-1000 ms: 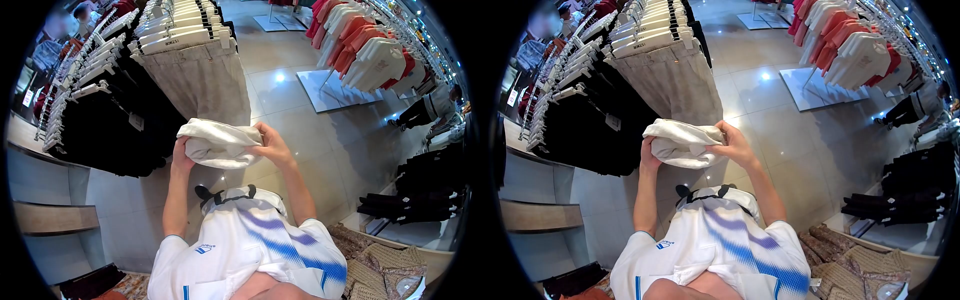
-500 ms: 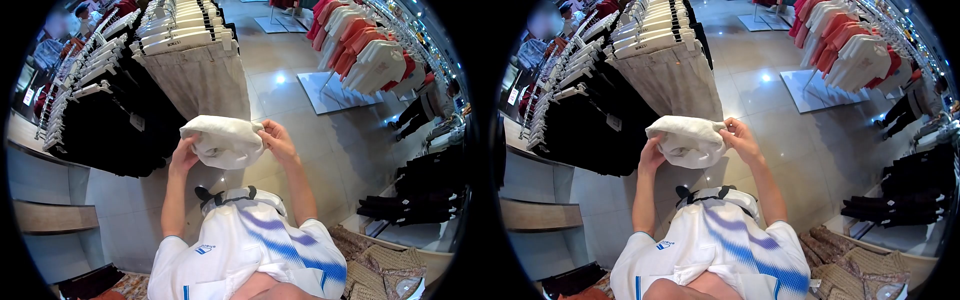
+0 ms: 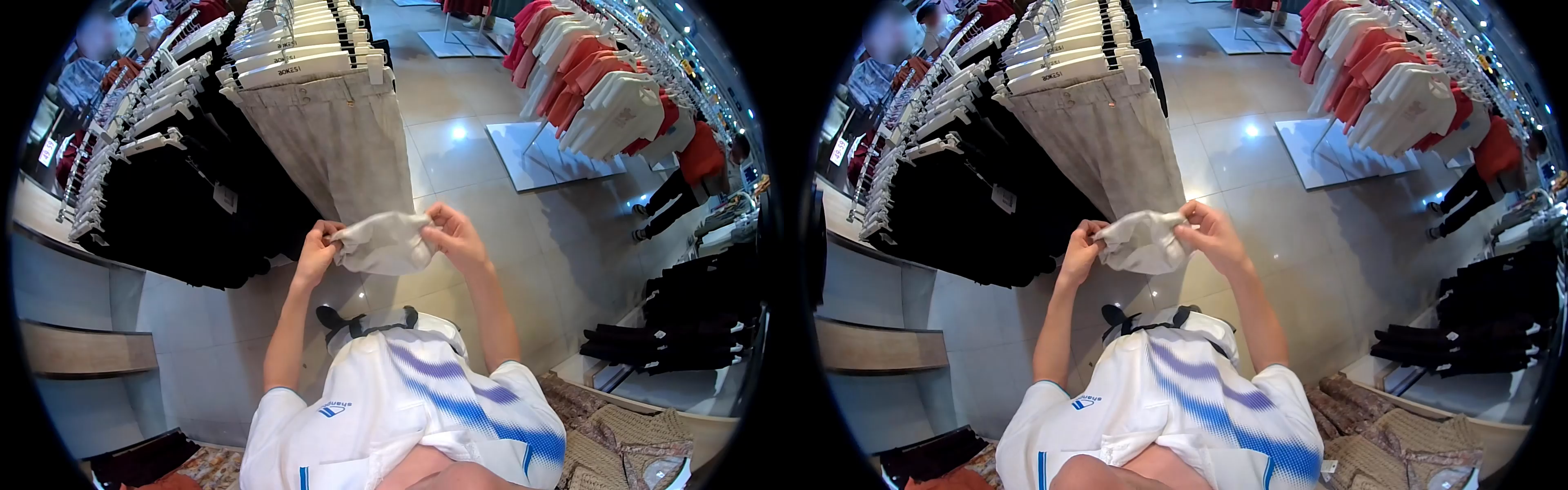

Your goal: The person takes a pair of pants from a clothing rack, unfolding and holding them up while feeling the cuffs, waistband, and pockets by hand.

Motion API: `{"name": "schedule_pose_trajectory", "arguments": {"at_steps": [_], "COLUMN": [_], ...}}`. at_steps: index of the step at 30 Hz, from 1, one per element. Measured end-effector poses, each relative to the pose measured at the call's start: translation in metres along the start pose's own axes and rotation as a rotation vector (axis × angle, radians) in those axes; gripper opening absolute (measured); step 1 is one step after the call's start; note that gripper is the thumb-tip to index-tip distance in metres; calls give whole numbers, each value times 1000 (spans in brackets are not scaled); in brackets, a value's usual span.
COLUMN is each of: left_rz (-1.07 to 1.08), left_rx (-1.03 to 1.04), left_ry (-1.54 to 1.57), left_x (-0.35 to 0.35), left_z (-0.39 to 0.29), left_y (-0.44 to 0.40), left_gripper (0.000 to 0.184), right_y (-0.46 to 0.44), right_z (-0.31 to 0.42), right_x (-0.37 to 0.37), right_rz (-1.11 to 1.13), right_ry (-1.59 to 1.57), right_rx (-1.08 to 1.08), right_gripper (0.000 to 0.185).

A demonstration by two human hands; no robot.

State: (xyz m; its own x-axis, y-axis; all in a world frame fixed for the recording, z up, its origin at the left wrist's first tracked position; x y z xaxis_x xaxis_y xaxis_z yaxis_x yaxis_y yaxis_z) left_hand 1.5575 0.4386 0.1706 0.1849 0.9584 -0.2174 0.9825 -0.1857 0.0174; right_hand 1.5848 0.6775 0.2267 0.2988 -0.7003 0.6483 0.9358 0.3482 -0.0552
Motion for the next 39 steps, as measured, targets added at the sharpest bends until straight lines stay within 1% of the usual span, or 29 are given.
{"name": "schedule_pose_trajectory", "arguments": {"at_steps": [1, 3, 4, 5, 7, 8, 10, 11, 13, 14, 15, 16, 17, 18, 20, 21, 23, 24, 26, 27, 29, 30, 31, 32, 33, 34, 36, 37, 39], "left_rz": [0, -305, -329, -330, -291, -291, -222, -224, 11, 30, 30, -35, -99, -98, -190, -189, -172, -172, -204, -203, -205, -187, -189, -188, -187, -187, -199, -199, -82], "left_rx": [2, 271, 239, 240, -9, -8, -52, -49, -134, -145, -145, -69, 9, 7, 158, 157, 30, 29, -83, -85, -117, -81, -84, -123, -163, -169, -200, -202, -211], "left_ry": [0, -718, -821, -821, -467, -466, -46, -46, 62, 43, 43, -221, -485, -485, -807, -808, -595, -595, -379, -379, -100, -225, -225, -155, -85, -85, 240, 240, 140], "left_x": [-1, -17, -19, -18, -23, -20, -12, -12, 8, 8, 7, 0, -5, -5, -6, -5, -6, -6, -12, -12, -17, -20, -21, -20, -19, -17, -12, -15, -14], "left_z": [7, -19, -17, -22, -5, -8, -7, -10, -6, -3, 1, -2, -6, -1, -12, -13, -8, -11, -7, -4, 15, 18, 26, 24, 23, 19, 7, 7, 7], "left_y": [-2, 0, 2, 3, 1, 2, 2, 3, 5, 5, 4, 3, 3, 3, 4, 4, 6, 7, 8, 8, 4, 2, 1, 2, 3, 5, 9, 10, 8], "left_gripper": [13, 13, 11, 11, 14, 14, 18, 18, 22, 22, 22, 22, 22, 22, 18, 18, 18, 18, 14, 14, 11, 13, 13, 14, 14, 14, 16, 16, 15], "right_y": [2, 7, 8, 9, 12, 10, 13, 11, 16, 16, 17, 19, 19, 19, 20, 20, 21, 21, 22, 21, 20, 19, 17, 16, 14, 13, 13, 13, 11], "right_z": [0, -2, -5, -5, 5, 4, 22, 19, 22, 22, 26, 30, 31, 32, 32, 31, 31, 31, 31, 30, 30, 29, 27, 26, 25, 24, 24, 23, 23], "right_x": [1, 11, 9, 10, 0, -1, -2, -5, -4, -6, -7, -7, -9, -15, -18, -18, -18, -17, -20, -23, -24, -26, -29, -31, -35, -39, -41, -44, -46], "right_rz": [1, 90, 87, 88, -89, -89, -244, -242, -306, -306, -360, -415, -415, -447, -479, -492, -502, -513, -525, -507, -486, -466, -444, -442, -435, -429, -450, -471, -445], "right_ry": [1, 173, 206, 207, 660, 661, 1014, 1014, 1238, 1238, 1306, 1374, 1374, 1375, 1377, 1404, 1431, 1478, 1524, 1480, 1435, 1297, 1159, 1158, 1062, 967, 909, 851, 882], "right_rx": [-1, 8, 21, 20, -93, -94, -394, -397, -577, -578, -625, -672, -671, -642, -614, -594, -572, -553, -529, -511, -493, -455, -416, -412, -415, -416, -385, -360, -373], "right_gripper": [12, 11, 12, 12, 13, 13, 13, 13, 13, 13, 14, 15, 15, 15, 16, 16, 16, 14, 13, 14, 14, 12, 11, 11, 10, 11, 12, 13, 14]}}
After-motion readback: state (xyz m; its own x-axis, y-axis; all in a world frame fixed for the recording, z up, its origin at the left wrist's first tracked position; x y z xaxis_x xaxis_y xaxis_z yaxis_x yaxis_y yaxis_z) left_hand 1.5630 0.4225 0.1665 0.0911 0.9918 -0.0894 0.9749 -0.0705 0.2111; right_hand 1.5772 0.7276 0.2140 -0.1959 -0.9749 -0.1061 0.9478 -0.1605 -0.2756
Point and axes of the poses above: each hand's wrist, its own y-axis away from the middle knuckle, its own x-axis out of the palm, z = x × y, the point moved 8 cm from there along -y, towards the middle knuckle, and after that the axes turned 15 degrees about -y, right-handed, at the moved point
